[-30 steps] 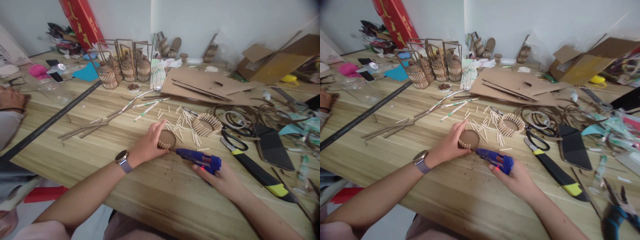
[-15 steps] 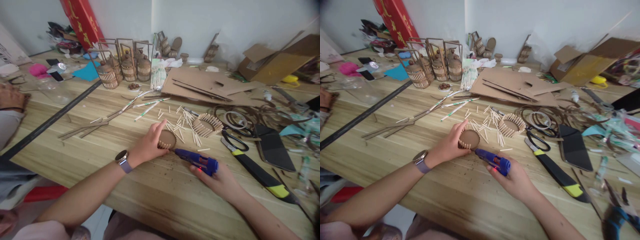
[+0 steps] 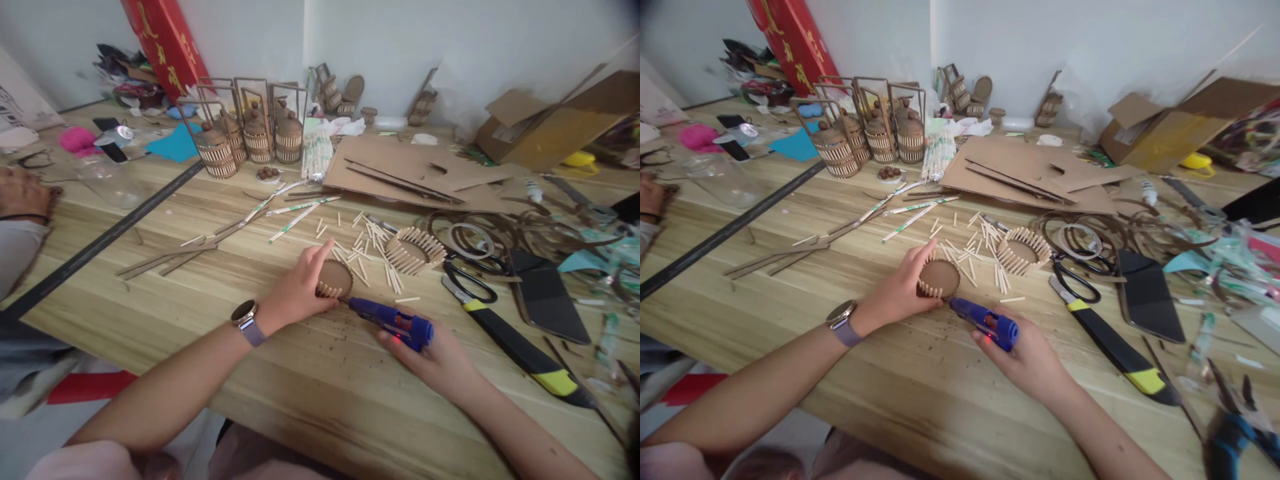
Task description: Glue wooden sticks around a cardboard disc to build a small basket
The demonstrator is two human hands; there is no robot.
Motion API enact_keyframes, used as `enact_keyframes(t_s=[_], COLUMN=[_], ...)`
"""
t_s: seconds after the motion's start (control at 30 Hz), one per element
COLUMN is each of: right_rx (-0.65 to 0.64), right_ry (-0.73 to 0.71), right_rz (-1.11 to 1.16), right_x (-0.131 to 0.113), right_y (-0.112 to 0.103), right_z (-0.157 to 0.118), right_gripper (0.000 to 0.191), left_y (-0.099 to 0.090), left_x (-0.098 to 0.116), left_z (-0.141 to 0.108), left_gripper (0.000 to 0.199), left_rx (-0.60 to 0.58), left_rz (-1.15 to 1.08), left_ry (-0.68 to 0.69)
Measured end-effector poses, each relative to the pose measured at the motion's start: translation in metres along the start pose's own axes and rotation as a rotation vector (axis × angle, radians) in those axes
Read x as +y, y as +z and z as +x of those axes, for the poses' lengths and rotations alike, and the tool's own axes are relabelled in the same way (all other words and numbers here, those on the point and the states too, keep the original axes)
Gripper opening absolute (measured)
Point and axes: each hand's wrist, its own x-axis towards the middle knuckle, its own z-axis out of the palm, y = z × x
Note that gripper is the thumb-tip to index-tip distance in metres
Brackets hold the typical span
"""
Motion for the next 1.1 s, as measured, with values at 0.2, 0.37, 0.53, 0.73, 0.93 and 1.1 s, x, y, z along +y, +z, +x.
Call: enact_keyframes(t_s=[0.2, 0.37, 0.53, 0.73, 0.93, 1.1], right_rx=[-0.007, 0.012, 0.035, 0.026, 0.043, 0.187], right_ry=[-0.012, -0.022, -0.027, -0.024, -0.041, 0.021], right_rz=[-0.001, 0.000, -0.017, -0.030, -0.033, -0.043], right_x=[0.002, 0.000, 0.000, 0.004, 0.001, 0.003], right_y=[0.001, 0.001, 0.002, 0.002, 0.005, -0.006], right_z=[0.000, -0.001, -0.001, -0.003, -0.003, -0.003], right_gripper=[0.022, 0.022, 0.020, 0.022, 0.021, 0.023], left_y=[0.000, 0.001, 0.001, 0.001, 0.000, 0.000], left_x=[0.001, 0.000, -0.001, -0.001, 0.000, 0.000], left_z=[0.000, 0.000, 0.000, 0.000, 0.000, 0.000], left_gripper=[0.117, 0.117, 0.117, 0.116, 0.115, 0.117], left_rx=[0.002, 0.006, 0.009, -0.004, -0.010, -0.020], left_rz=[-0.001, 0.006, 0.010, 0.014, 0.016, 0.025], left_ry=[-0.002, 0.003, 0.013, 0.000, -0.004, -0.016])
